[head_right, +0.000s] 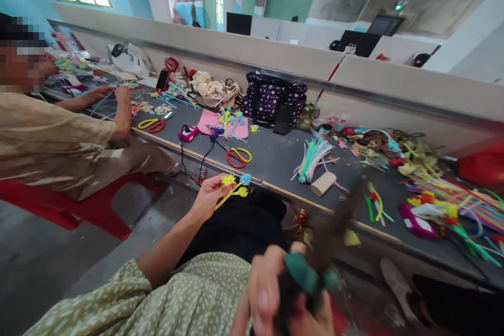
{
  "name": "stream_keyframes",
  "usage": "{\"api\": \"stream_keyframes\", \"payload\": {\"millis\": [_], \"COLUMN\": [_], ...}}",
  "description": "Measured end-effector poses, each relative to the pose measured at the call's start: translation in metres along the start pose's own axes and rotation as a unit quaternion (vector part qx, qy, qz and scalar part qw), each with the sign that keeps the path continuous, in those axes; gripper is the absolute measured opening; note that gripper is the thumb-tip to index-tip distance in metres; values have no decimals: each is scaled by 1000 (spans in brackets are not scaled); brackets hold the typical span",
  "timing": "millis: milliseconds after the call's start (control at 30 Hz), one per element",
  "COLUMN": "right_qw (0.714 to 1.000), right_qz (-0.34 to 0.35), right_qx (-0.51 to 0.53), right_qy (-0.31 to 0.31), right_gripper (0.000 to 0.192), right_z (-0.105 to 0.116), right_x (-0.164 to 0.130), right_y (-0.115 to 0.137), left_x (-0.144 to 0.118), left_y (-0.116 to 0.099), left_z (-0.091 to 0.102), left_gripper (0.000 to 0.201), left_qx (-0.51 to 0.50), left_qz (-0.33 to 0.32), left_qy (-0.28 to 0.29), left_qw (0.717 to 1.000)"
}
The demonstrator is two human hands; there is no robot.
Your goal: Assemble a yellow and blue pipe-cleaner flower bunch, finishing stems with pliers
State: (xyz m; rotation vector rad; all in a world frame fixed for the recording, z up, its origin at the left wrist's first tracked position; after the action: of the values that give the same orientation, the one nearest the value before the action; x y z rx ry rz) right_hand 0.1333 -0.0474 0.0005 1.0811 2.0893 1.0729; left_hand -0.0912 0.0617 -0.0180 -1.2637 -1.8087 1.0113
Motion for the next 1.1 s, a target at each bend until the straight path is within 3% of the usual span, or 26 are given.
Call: {"api": "stream_keyframes", "payload": {"millis": [100, 200, 500, 1100], "right_qw": [995, 997, 994, 993], "right_qz": [57, -1, -51, -77], "right_qx": [62, 70, 100, 78], "right_qy": [-52, -25, 2, 35], "right_gripper": [21, 20, 16, 23], "right_z": [-13, -22, -9, -20], "right_x": [31, 45, 42, 42], "right_y": [0, -22, -58, -59], "left_x": [-1, -3, -5, -6], "left_y": [-9, -18, -26, -34], "left_z": [0, 0, 0, 2], "left_gripper": [23, 20, 14, 11], "left_qx": [9, 32, 83, 170], "left_qz": [-32, -62, -127, -185], "left_qy": [-6, -8, 9, 15], "left_qw": [999, 998, 988, 968]}}
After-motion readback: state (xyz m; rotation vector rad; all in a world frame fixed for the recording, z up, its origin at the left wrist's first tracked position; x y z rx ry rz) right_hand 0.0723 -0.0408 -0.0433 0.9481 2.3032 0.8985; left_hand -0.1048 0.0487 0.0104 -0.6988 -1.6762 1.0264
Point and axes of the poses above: each hand's wrist, its own x-axis towards the middle knuckle, its own z-axis out of the back of the hand, y = z × x, the point moved 8 cm from there along x, towards the middle knuckle, and after that the axes turned 4 degrees about -y, right-handed, at the moved point
